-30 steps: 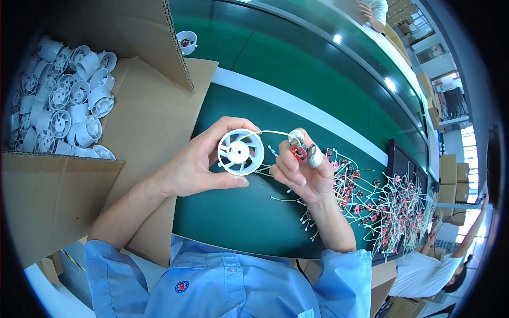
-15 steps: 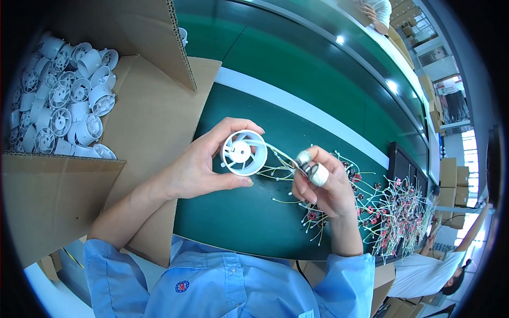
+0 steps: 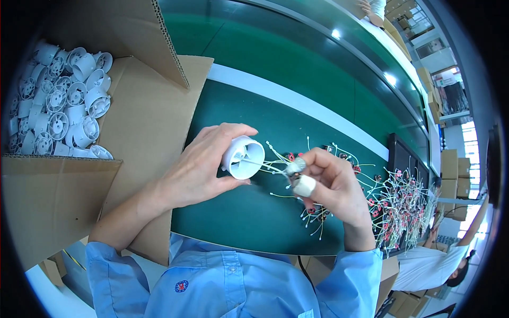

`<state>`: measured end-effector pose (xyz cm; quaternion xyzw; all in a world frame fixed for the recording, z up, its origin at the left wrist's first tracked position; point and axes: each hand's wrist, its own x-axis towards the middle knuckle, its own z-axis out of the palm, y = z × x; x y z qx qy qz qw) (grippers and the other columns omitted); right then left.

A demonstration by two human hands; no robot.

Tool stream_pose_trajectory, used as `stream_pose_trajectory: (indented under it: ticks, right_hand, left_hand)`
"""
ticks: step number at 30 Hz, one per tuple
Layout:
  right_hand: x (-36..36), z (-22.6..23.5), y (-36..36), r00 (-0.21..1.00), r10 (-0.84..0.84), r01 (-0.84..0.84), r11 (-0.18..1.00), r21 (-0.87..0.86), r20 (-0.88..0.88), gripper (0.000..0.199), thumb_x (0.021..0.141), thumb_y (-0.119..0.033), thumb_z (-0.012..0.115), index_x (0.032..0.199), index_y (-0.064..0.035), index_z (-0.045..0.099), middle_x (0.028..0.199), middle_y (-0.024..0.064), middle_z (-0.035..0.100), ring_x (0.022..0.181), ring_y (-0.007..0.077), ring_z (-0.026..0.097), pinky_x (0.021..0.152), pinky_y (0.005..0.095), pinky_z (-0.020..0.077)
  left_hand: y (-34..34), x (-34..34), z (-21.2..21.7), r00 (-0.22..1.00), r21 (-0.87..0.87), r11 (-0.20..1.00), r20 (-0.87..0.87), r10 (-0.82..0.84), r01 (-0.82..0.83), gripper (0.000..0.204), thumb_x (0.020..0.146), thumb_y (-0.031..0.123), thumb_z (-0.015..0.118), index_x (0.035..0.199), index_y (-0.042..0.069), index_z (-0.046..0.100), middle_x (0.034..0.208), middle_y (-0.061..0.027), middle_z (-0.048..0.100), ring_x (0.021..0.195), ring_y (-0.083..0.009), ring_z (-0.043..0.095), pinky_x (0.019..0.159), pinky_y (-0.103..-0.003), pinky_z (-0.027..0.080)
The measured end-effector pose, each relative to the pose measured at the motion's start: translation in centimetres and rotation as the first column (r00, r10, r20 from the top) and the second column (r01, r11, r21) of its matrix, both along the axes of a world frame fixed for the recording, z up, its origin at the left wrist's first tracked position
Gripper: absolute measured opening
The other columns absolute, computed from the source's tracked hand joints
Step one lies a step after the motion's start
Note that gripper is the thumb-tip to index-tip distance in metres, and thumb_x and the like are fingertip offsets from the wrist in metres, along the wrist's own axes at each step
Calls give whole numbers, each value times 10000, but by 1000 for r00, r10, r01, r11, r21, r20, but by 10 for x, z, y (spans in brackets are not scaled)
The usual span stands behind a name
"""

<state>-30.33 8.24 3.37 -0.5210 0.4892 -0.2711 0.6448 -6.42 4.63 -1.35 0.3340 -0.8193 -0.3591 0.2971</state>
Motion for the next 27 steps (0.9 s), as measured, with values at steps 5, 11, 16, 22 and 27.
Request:
stream_pose_trajectory:
  ticks: [5, 11, 16, 22, 27]
  right_hand:
    - [27, -9, -6, 940, 34, -231, 795, -560, -340, 250, 797, 56, 599, 1038, 42, 536, 864, 84, 598, 739, 146, 605, 563, 234, 464]
    - [40, -17, -5, 928, -71, -245, 622, -744, -365, 294, 756, 104, 601, 1034, 38, 536, 891, 113, 571, 781, 212, 599, 596, 283, 470]
    - [40, -23, -9, 900, -195, -274, 444, -853, -391, 344, 696, 85, 632, 1022, 16, 543, 863, 120, 560, 719, 243, 572, 590, 332, 446]
    - [44, -31, -9, 857, -241, -364, 341, -867, -455, 385, 633, 58, 657, 997, -3, 547, 838, 114, 557, 635, 236, 526, 551, 357, 389]
    - [53, -38, -14, 863, -220, -380, 311, -871, -455, 357, 623, 39, 669, 958, -10, 555, 796, 89, 545, 623, 213, 504, 537, 329, 338]
  left_hand:
    - [2, 1, -6, 992, -197, 977, 114, -53, 75, 628, 659, 132, 791, 1199, 72, 476, 1166, -126, 525, 1121, -301, 504, 942, -400, 415]
    - [3, 1, -3, 1000, -157, 988, 19, 12, -9, 638, 664, 130, 787, 1214, 64, 471, 1170, -124, 518, 1064, -297, 546, 862, -398, 477]
    - [3, 1, -2, 999, -71, 997, -28, 27, -29, 665, 663, 125, 784, 1242, 58, 464, 1178, -127, 511, 983, -296, 587, 748, -368, 526]
    - [5, 0, -5, 1000, -143, 990, -17, 19, -21, 674, 663, 120, 780, 1257, 57, 465, 1180, -129, 513, 962, -289, 596, 730, -352, 531]
    - [5, -1, -4, 998, -166, 984, -8, 60, -60, 641, 664, 108, 776, 1235, 47, 492, 1145, -129, 537, 963, -278, 599, 735, -341, 532]
